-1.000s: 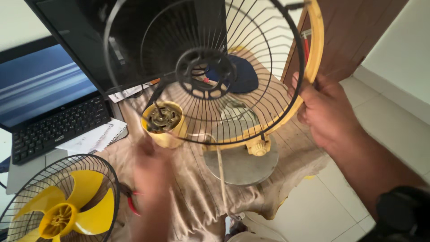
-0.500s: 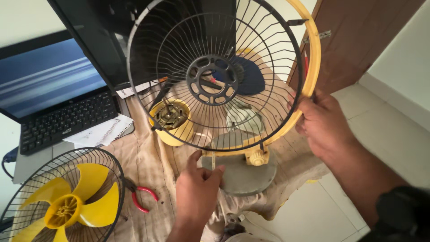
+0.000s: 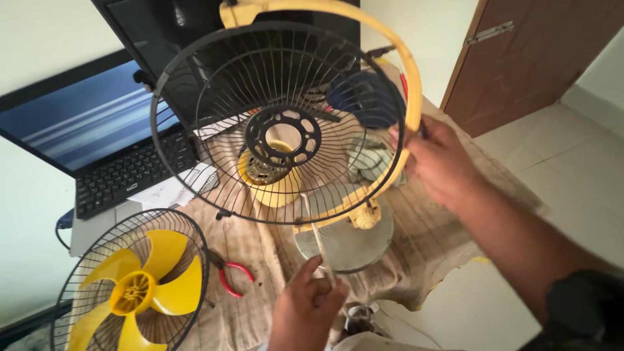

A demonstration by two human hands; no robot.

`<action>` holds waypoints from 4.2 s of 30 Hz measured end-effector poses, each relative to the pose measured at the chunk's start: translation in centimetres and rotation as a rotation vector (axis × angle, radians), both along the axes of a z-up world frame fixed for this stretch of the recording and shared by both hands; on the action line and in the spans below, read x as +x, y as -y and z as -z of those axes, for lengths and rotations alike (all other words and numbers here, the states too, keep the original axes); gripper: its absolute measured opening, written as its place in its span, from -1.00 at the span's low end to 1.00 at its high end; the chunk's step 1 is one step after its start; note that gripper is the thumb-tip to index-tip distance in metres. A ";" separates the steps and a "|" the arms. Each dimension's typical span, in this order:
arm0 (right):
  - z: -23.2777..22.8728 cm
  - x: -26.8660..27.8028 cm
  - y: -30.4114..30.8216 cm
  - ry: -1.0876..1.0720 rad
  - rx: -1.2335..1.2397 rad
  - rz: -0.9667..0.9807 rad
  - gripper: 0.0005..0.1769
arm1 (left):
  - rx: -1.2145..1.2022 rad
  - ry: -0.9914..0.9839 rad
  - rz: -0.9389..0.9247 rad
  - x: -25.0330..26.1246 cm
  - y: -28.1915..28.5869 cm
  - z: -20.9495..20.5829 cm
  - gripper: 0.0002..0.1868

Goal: The person cleans the fan cage with a cloth, then uses a screwdriver to tighten the central hub nut. The person repeatedly adjusts the cage and hub while working on the fan.

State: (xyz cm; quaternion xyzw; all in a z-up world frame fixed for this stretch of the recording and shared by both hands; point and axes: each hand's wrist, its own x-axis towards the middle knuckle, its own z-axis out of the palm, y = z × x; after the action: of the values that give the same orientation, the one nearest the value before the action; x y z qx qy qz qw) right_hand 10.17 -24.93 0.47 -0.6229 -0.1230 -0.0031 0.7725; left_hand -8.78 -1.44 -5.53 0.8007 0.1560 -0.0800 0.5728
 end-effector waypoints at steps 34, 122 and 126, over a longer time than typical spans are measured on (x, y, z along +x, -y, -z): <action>2.0 3.5 -6.1 -0.276 0.047 -0.147 -0.79 | -0.208 0.557 -0.085 5.5 -16.5 -14.1 -0.13; 5.5 9.6 3.3 0.549 -0.261 0.412 -0.73 | -0.228 0.440 -0.135 6.1 -15.7 -13.8 0.00; 3.0 1.1 2.6 0.128 0.246 0.336 -0.70 | -0.134 0.386 -0.123 7.0 -15.0 -15.3 -0.01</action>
State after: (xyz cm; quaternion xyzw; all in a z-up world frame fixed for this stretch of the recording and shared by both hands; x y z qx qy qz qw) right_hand 11.28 -27.57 -2.58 -0.5344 -0.0647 -0.1862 0.8219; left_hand -1.79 13.59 9.80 0.7503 0.0862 0.0999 0.6478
